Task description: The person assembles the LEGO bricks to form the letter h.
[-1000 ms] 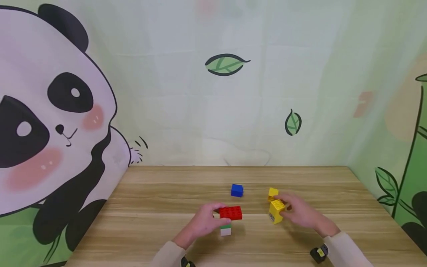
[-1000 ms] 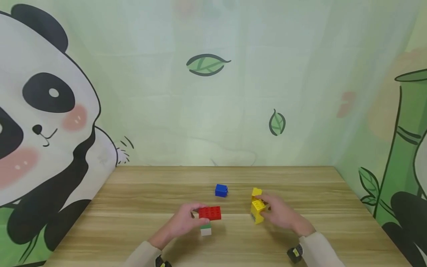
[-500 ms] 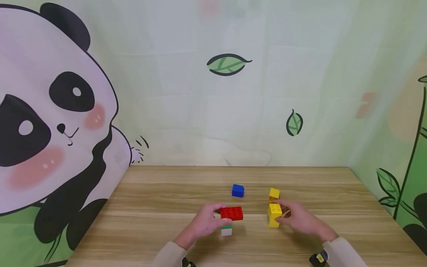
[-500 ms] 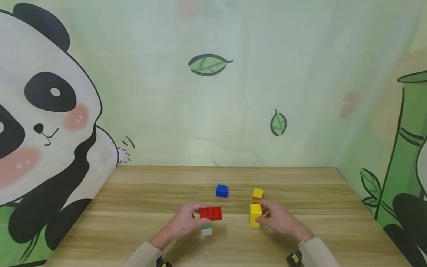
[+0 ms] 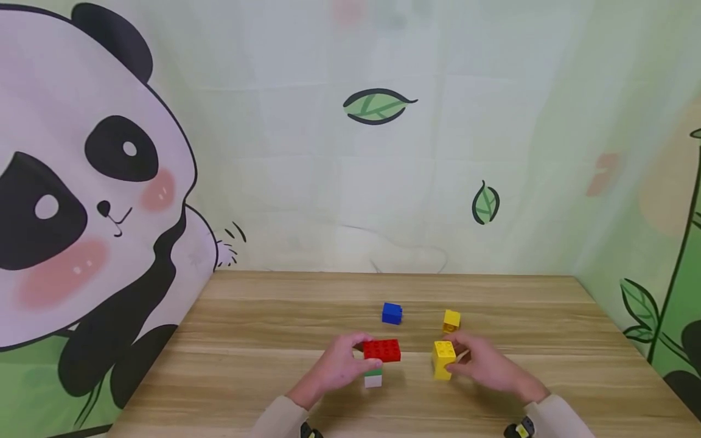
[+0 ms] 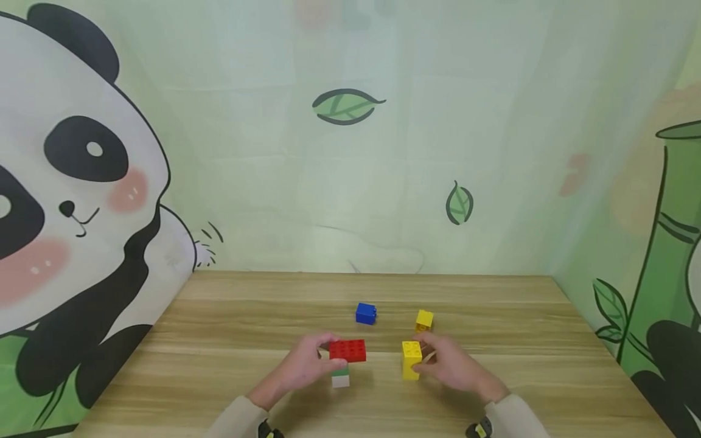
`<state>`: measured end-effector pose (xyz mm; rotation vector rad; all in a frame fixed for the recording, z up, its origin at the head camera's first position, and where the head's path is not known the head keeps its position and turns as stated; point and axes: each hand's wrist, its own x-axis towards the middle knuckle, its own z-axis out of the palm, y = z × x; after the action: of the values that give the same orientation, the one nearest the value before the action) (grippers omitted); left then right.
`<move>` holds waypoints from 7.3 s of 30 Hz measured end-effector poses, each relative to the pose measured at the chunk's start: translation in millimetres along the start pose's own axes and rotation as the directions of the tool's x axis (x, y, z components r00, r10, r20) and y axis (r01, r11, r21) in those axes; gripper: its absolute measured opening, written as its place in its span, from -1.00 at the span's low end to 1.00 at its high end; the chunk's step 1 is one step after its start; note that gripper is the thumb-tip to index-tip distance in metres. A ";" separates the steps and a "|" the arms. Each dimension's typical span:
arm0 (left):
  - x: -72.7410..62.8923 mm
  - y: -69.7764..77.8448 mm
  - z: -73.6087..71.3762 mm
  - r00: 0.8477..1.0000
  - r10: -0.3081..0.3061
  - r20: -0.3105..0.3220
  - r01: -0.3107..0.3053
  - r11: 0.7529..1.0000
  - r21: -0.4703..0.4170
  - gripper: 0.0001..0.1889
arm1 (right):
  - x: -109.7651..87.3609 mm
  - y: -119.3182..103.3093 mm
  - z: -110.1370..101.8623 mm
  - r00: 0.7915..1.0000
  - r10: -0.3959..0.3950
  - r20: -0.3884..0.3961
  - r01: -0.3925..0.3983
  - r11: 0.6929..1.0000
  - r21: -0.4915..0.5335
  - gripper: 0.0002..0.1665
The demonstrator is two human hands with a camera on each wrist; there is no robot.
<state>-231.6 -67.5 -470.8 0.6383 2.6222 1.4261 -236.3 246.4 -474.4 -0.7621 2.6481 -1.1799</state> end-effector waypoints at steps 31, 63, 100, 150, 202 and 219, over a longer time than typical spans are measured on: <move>0.6 13.8 5.6 0.999 -0.003 0.034 0.002 1.000 0.022 -0.51 | 12.4 -19.8 30.2 0.993 -0.110 0.040 0.110 0.994 0.013 -0.55; 5.1 11.7 12.1 0.992 0.106 0.067 -0.117 0.975 0.186 -0.63 | 21.3 -35.5 41.4 0.990 -0.109 0.089 0.104 0.993 0.062 -0.61; 7.7 24.8 3.9 0.979 0.049 0.196 -0.118 0.927 0.357 -0.58 | 29.9 -37.9 48.2 0.992 -0.091 0.093 0.090 0.996 0.007 -0.51; 12.2 30.3 -3.6 0.950 0.052 0.308 -0.201 0.856 0.476 -0.58 | 31.2 -32.6 53.2 0.975 -0.142 0.169 0.148 0.989 -0.026 -0.69; 16.7 37.4 -1.1 0.950 0.069 0.304 -0.232 0.805 0.546 -0.54 | 29.8 -26.0 48.4 0.981 -0.085 0.174 0.078 0.996 0.043 -0.65; -1.5 -1.4 -2.6 0.989 0.098 0.111 -0.109 0.989 0.098 -0.68 | 28.1 -29.6 46.1 0.985 -0.048 0.168 0.038 0.997 0.066 -0.68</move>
<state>-231.3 -70.8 -470.7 0.8489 2.6285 1.2495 -233.9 185.4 -482.2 -0.8715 2.4577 -1.1471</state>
